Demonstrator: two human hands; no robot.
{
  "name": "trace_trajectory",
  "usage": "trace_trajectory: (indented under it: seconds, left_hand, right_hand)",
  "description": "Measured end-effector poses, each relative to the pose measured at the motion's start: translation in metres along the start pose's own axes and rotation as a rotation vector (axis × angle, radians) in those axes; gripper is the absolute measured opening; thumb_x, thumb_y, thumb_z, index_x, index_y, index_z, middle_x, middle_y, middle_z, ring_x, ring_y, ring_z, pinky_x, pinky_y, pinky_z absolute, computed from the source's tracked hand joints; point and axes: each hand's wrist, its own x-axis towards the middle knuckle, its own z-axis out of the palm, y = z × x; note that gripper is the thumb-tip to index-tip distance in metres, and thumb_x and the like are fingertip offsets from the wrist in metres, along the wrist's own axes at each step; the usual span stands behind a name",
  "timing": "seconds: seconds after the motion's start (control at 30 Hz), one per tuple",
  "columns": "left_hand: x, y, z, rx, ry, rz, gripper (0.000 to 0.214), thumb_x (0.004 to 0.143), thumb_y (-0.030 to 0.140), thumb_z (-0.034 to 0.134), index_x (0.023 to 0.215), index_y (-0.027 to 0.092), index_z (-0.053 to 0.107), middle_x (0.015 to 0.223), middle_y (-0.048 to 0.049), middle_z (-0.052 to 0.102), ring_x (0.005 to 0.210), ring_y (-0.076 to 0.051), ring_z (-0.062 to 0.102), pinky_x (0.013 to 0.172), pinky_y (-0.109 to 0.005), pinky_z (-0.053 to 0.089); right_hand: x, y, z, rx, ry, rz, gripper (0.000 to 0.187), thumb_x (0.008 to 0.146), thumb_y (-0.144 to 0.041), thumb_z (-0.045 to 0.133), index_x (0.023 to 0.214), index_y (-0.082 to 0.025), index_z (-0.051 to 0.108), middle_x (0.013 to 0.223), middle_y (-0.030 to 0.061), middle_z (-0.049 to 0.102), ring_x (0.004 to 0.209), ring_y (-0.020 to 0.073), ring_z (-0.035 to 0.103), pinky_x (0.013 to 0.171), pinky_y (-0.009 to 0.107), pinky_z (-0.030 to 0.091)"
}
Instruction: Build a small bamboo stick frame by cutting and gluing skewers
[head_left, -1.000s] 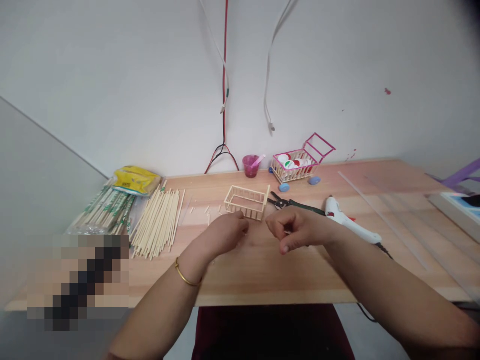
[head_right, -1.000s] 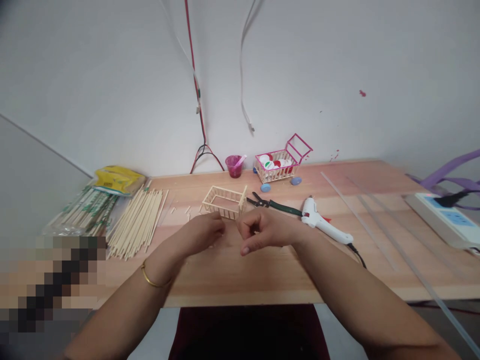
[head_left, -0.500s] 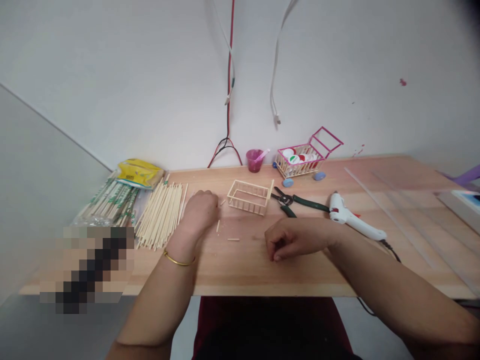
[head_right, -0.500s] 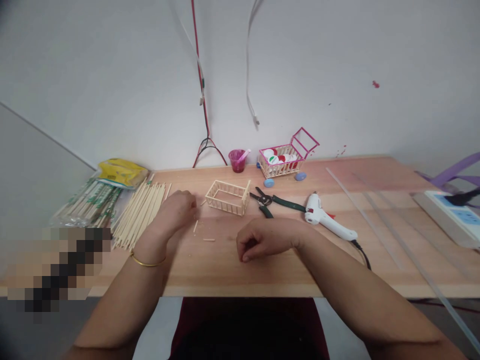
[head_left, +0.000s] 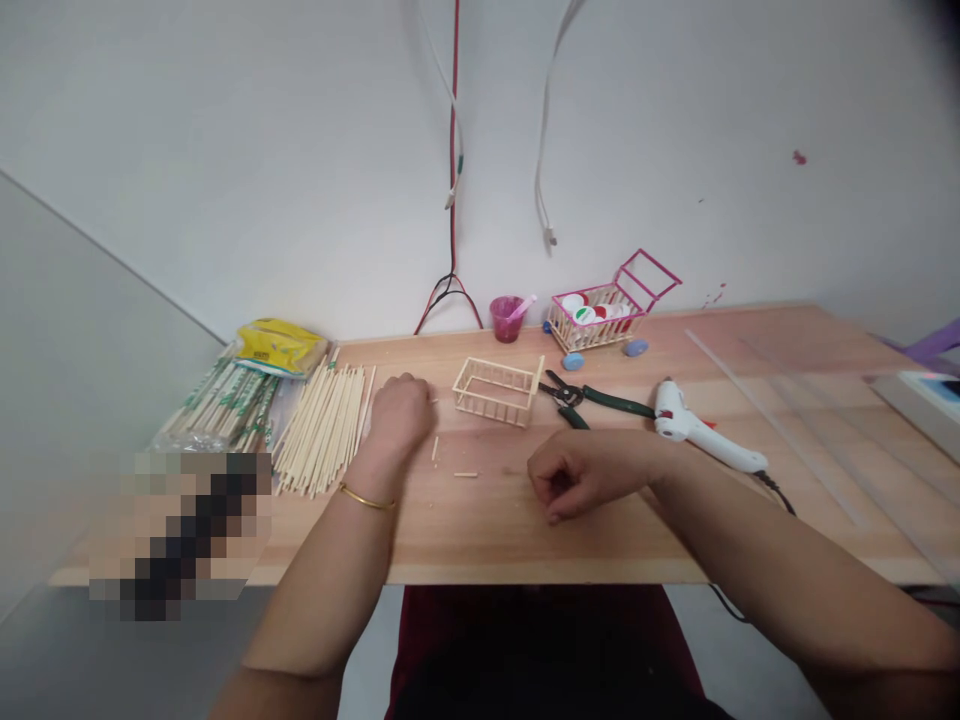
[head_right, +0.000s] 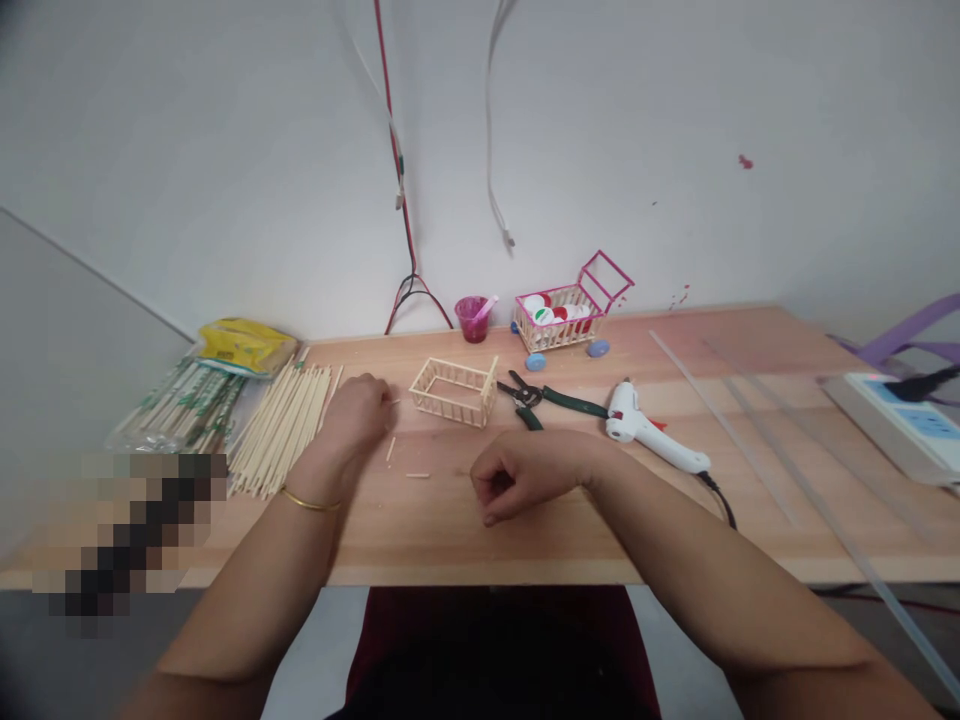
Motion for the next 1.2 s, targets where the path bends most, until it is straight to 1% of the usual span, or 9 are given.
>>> trace_trajectory:
  seconds: [0.1,0.23,0.37,0.53,0.7,0.8,0.9,1.03,1.2]
  left_hand:
    - [0.0,-0.003,-0.004,-0.002,0.048,-0.075,0.027,0.077,0.009,0.045,0.088,0.011,0.07,0.091,-0.0195,0.065,0.09,-0.031,0.06,0.078,-0.042,0.047]
    - [0.003,0.0,-0.004,-0.243,0.21,0.0,0.029,0.085,0.016,0.043,0.1,0.013,0.067,0.101,-0.0153,0.065,0.099,-0.026,0.058,0.09,-0.04,0.046]
    - [0.006,0.007,0.003,-0.571,0.331,0.111,0.027,0.09,0.024,0.043,0.106,0.014,0.062,0.107,-0.0117,0.063,0.101,-0.02,0.058,0.092,-0.034,0.047]
    - [0.008,0.012,0.017,-0.896,0.211,0.116,0.041,0.082,0.035,0.06,0.12,0.018,0.057,0.118,-0.0109,0.059,0.098,-0.018,0.06,0.084,-0.032,0.051]
    - [0.008,0.014,0.029,-0.906,0.104,0.182,0.056,0.073,0.024,0.07,0.127,0.022,0.055,0.124,-0.01,0.058,0.106,-0.021,0.059,0.087,-0.034,0.05]
    - [0.008,0.015,0.03,-0.843,0.123,0.173,0.047,0.074,0.019,0.065,0.121,0.02,0.06,0.115,-0.0088,0.062,0.1,-0.019,0.06,0.086,-0.034,0.05]
    - [0.008,0.016,0.028,-0.818,0.14,0.19,0.037,0.076,0.019,0.063,0.113,0.018,0.064,0.108,-0.008,0.064,0.093,-0.018,0.061,0.085,-0.033,0.051]
    - [0.008,0.018,0.025,-0.84,0.163,0.172,0.031,0.074,0.022,0.065,0.104,0.017,0.066,0.098,-0.0069,0.066,0.085,-0.016,0.061,0.08,-0.032,0.051]
    - [0.006,0.021,0.017,-0.959,0.185,0.14,0.031,0.073,0.026,0.067,0.103,0.018,0.066,0.098,-0.0062,0.066,0.087,-0.017,0.06,0.08,-0.031,0.051]
  right_hand:
    - [-0.002,-0.004,-0.002,0.063,-0.017,-0.025,0.013,0.081,-0.027,0.064,0.084,-0.014,0.067,0.077,0.0006,0.062,0.068,0.0091,0.054,0.061,0.019,0.041]
    - [-0.004,-0.009,-0.006,0.14,-0.078,0.083,0.027,0.082,-0.039,0.064,0.076,-0.013,0.068,0.063,-0.0019,0.058,0.057,0.0073,0.049,0.054,0.019,0.037]
    - [-0.006,-0.009,-0.01,0.091,0.067,0.065,0.028,0.077,-0.042,0.068,0.075,-0.014,0.065,0.066,-0.0025,0.057,0.059,0.0077,0.049,0.054,0.019,0.035]
    - [-0.01,-0.008,-0.014,-0.036,0.206,0.229,0.04,0.072,-0.051,0.069,0.06,-0.017,0.051,0.055,-0.0053,0.047,0.052,0.0079,0.041,0.048,0.021,0.028]
    - [-0.009,0.005,-0.018,-0.175,0.485,0.445,0.044,0.07,-0.054,0.068,0.056,-0.019,0.045,0.052,-0.0044,0.044,0.051,0.0098,0.039,0.048,0.024,0.026]
    - [-0.005,0.015,-0.02,-0.279,0.748,0.535,0.035,0.067,-0.048,0.071,0.069,-0.02,0.051,0.066,-0.0005,0.057,0.06,0.014,0.048,0.053,0.025,0.031]
    - [-0.003,0.021,-0.021,-0.289,0.917,0.548,0.046,0.063,-0.046,0.074,0.094,-0.021,0.052,0.092,0.0048,0.062,0.069,0.017,0.055,0.059,0.027,0.037]
    - [-0.001,0.022,-0.02,-0.169,0.874,0.465,0.073,0.057,-0.045,0.079,0.118,-0.021,0.045,0.115,0.0092,0.06,0.079,0.0187,0.058,0.068,0.03,0.043]
    - [-0.001,0.02,-0.021,-0.067,0.912,0.384,0.072,0.059,-0.041,0.079,0.121,-0.021,0.049,0.104,0.0078,0.064,0.089,0.023,0.059,0.074,0.033,0.045]
